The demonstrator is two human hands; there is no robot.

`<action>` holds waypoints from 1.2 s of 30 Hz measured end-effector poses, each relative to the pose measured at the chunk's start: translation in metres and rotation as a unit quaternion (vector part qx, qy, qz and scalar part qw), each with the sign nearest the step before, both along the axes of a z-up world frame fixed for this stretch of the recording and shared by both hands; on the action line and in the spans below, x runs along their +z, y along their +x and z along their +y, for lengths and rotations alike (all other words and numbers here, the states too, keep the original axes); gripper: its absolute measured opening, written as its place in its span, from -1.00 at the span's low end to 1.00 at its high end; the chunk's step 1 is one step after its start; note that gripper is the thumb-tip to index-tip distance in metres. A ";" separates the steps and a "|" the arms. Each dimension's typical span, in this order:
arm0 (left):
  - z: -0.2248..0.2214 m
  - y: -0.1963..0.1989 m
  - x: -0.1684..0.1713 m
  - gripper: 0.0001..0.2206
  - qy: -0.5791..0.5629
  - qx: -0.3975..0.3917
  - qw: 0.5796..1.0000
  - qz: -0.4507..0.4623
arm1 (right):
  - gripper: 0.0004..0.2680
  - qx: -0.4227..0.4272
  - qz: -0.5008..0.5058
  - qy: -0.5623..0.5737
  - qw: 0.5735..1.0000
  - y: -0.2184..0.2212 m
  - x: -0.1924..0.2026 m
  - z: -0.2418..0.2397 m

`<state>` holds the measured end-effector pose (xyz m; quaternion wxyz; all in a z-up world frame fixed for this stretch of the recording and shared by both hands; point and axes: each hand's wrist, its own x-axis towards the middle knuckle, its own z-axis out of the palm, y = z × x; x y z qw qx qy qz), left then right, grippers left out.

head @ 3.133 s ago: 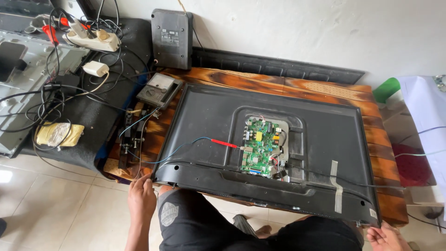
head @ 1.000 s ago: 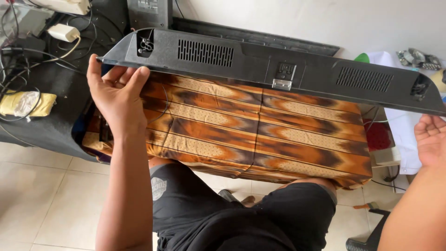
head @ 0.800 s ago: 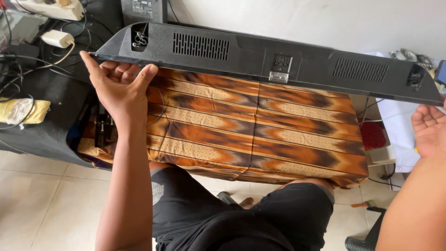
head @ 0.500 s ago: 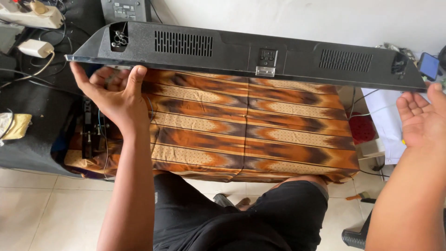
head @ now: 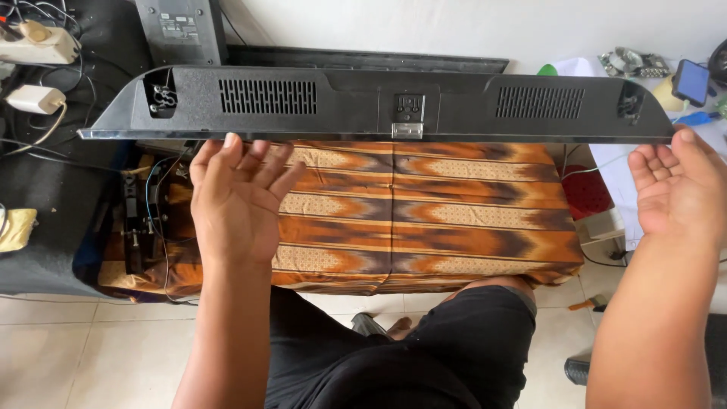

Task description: Testing a TV circuit board with a multimeter and fitting the back cover

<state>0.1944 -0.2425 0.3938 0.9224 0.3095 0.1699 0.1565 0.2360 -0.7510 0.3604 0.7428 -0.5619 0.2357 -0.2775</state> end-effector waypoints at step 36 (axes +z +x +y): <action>0.071 -0.011 -0.208 -0.74 0.661 0.076 0.746 0.003 | -0.60 0.353 0.009 0.248 0.902 -0.083 -0.016 0.288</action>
